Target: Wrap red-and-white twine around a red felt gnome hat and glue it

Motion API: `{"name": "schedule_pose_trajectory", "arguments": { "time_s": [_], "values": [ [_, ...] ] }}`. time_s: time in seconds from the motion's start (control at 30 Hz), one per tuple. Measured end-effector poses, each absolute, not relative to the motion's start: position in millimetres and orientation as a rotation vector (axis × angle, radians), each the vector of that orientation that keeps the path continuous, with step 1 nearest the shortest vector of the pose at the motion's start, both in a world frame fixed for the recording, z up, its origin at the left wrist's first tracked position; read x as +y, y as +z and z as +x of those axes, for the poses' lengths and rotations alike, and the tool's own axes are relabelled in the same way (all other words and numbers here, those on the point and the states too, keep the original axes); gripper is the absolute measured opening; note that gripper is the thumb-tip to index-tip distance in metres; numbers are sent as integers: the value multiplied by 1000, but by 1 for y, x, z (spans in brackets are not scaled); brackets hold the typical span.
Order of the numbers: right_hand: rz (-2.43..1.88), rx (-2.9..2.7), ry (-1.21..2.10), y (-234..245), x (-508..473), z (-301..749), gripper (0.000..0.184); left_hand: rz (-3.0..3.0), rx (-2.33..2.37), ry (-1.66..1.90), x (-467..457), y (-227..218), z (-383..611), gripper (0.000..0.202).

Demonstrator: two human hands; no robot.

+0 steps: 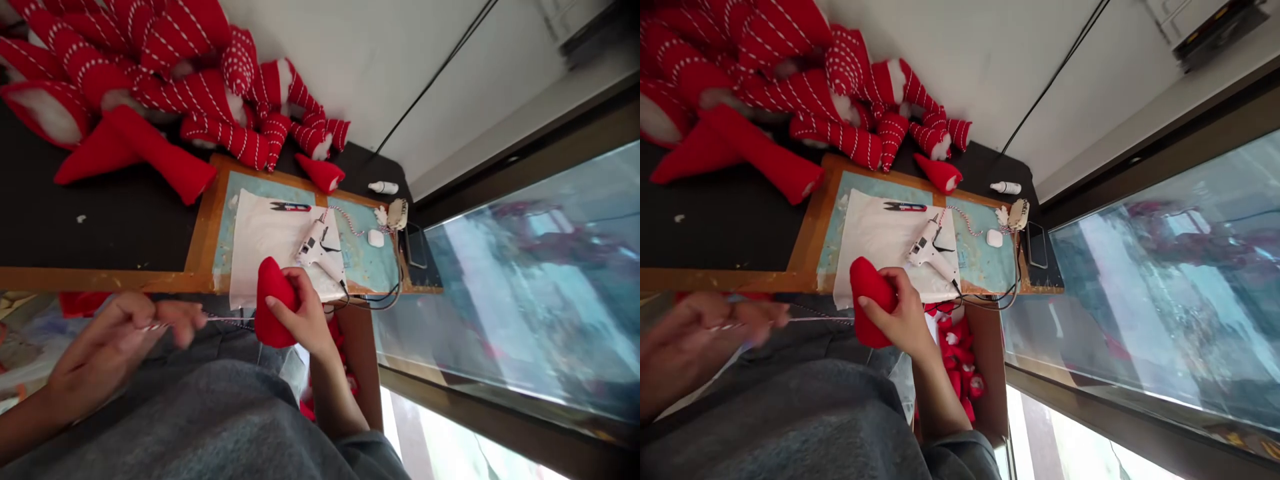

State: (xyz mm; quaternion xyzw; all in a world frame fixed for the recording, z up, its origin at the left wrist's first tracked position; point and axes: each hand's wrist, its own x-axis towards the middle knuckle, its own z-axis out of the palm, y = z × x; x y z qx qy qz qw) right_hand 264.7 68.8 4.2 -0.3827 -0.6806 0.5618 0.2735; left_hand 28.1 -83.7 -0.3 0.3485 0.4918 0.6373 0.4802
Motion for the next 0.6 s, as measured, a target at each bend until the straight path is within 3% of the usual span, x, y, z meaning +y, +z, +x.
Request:
{"name": "schedule_pose_trajectory", "arguments": {
  "time_s": [0.1, 0.23, 0.37, 0.6],
  "values": [
    [-941, -1805, 1644, 14, 78, 251, 42, 784, 935, 1619, -52, 36, 27, 29],
    [-811, -1709, 1749, 23, 83, 242, 30, 940, 1152, 1637, -12, 49, 30, 17],
    [-829, -1799, 1525, 28, 84, 239, 27, 899, 1342, 1548, 7, 41, 35, 31],
    [-873, -1846, 1368, 25, 84, 238, 28, 978, 1536, 1612, 16, 44, 34, 19]
  ]
}}
